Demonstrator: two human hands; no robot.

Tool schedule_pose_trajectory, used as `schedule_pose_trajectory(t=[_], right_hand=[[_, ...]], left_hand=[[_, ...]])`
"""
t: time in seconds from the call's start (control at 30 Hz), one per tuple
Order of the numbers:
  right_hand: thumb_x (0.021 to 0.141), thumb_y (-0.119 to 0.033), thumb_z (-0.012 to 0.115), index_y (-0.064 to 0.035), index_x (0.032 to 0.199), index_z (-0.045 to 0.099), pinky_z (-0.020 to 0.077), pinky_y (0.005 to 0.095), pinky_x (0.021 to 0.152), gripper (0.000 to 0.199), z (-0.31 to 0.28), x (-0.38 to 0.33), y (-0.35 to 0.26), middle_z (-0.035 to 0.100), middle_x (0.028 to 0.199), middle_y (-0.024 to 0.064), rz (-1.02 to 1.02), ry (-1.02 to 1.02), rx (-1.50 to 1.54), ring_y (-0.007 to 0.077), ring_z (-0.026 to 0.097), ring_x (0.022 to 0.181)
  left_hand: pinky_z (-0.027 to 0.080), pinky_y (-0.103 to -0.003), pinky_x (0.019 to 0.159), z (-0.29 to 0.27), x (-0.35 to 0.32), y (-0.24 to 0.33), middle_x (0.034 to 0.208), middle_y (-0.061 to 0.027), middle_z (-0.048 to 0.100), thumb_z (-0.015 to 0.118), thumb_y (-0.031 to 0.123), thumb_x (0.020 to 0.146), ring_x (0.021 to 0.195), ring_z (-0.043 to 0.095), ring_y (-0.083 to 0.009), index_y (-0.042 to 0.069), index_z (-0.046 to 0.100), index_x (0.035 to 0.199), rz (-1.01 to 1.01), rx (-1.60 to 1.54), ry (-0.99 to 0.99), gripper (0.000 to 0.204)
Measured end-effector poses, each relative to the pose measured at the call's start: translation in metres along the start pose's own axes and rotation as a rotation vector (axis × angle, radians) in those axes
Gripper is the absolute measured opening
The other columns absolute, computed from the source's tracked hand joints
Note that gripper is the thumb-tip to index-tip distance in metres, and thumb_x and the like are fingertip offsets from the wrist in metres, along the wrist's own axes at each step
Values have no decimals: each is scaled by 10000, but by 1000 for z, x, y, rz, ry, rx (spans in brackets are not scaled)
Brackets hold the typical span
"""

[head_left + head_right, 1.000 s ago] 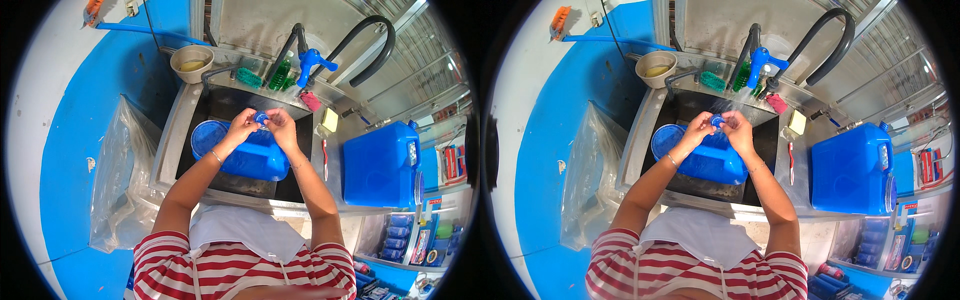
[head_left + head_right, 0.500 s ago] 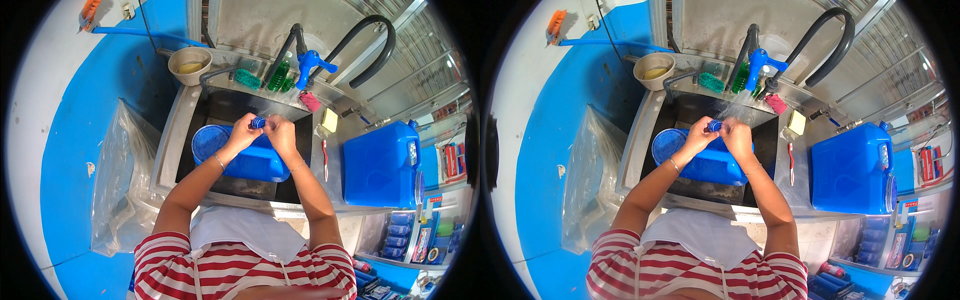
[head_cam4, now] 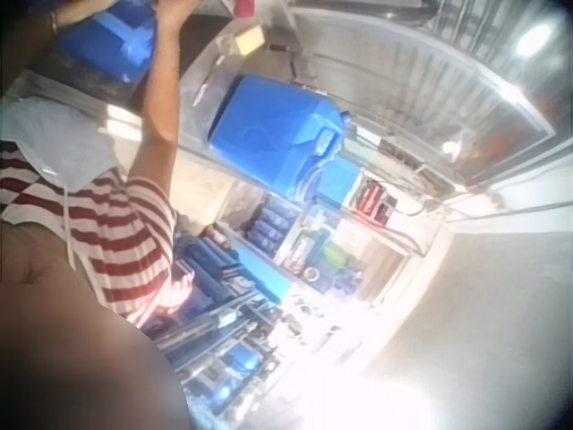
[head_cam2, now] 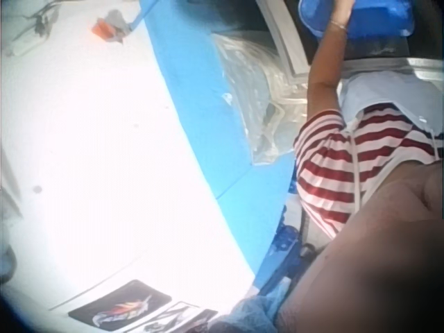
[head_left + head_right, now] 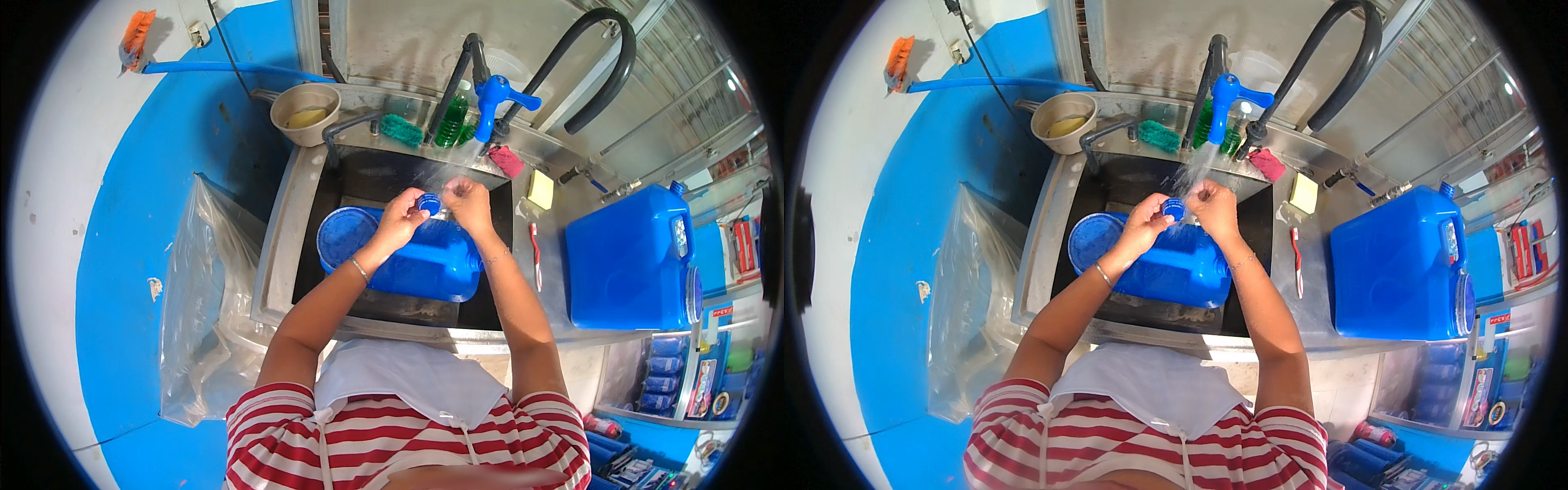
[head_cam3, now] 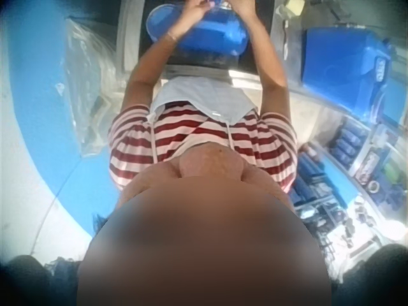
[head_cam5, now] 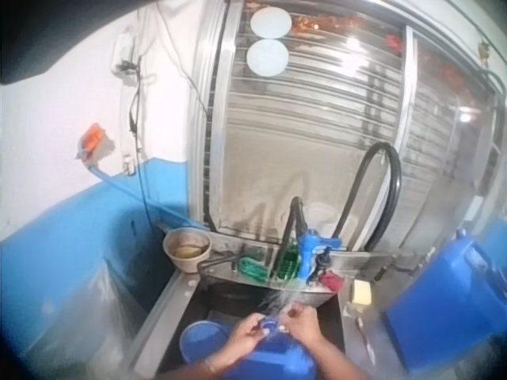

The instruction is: The person retrieves two blue plastic jerrycans from a shelf and moves to a sink. They scrub the exterior of one jerrycan with a sponge, rinse it, then use a toothbrush to clean the cap and neck area. They repeat similar cleaning steps on the second jerrycan, rinsing both under running water.

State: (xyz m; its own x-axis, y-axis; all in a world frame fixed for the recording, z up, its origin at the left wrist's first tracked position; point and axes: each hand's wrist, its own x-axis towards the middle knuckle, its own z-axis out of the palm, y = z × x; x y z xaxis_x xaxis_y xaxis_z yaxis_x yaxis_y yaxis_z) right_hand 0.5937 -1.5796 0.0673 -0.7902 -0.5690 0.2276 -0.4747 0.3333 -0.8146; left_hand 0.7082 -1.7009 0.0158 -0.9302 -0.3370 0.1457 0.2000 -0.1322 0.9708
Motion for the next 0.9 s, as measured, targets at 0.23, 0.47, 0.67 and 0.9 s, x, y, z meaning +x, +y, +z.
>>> schedule_pose_trajectory(t=[0.23, 0.47, 0.67, 0.9], right_hand=[[772, -155, 692, -4, 917, 693, 540, 384, 643, 209, -29, 24, 47, 691, 732, 173, 148, 106, -353, 281, 700, 681], [857, 13, 703, 34, 1071, 644, 526, 241, 646, 223, -17, -18, 11, 696, 834, 71, 56, -333, 471, 93, 640, 712], [829, 18, 702, 9, 885, 696, 515, 249, 602, 57, -27, -25, 13, 683, 746, 50, 137, -254, 402, 79, 628, 675], [748, -99, 677, -121, 982, 702, 513, 467, 801, 237, -62, -40, 106, 610, 975, 166, 77, 45, -682, 359, 627, 946]], left_hand=[[439, -221, 770, 3, -3, 0, 915, 14, 574, 604, -8, 893, 847, 530, -55, 46, 528, 1066, 48, 74, -17, 196], [489, -246, 755, 11, 7, -2, 912, -19, 568, 653, -8, 874, 868, 598, -101, 57, 469, 1114, 102, 84, 27, 309], [478, -248, 809, 14, 12, -1, 989, -37, 617, 658, -36, 838, 908, 608, -114, 46, 482, 1213, -18, 152, -106, 423], [467, -260, 853, 29, 7, -2, 1053, -39, 632, 691, -25, 815, 968, 588, -110, 62, 505, 1213, 74, 186, 2, 447]])
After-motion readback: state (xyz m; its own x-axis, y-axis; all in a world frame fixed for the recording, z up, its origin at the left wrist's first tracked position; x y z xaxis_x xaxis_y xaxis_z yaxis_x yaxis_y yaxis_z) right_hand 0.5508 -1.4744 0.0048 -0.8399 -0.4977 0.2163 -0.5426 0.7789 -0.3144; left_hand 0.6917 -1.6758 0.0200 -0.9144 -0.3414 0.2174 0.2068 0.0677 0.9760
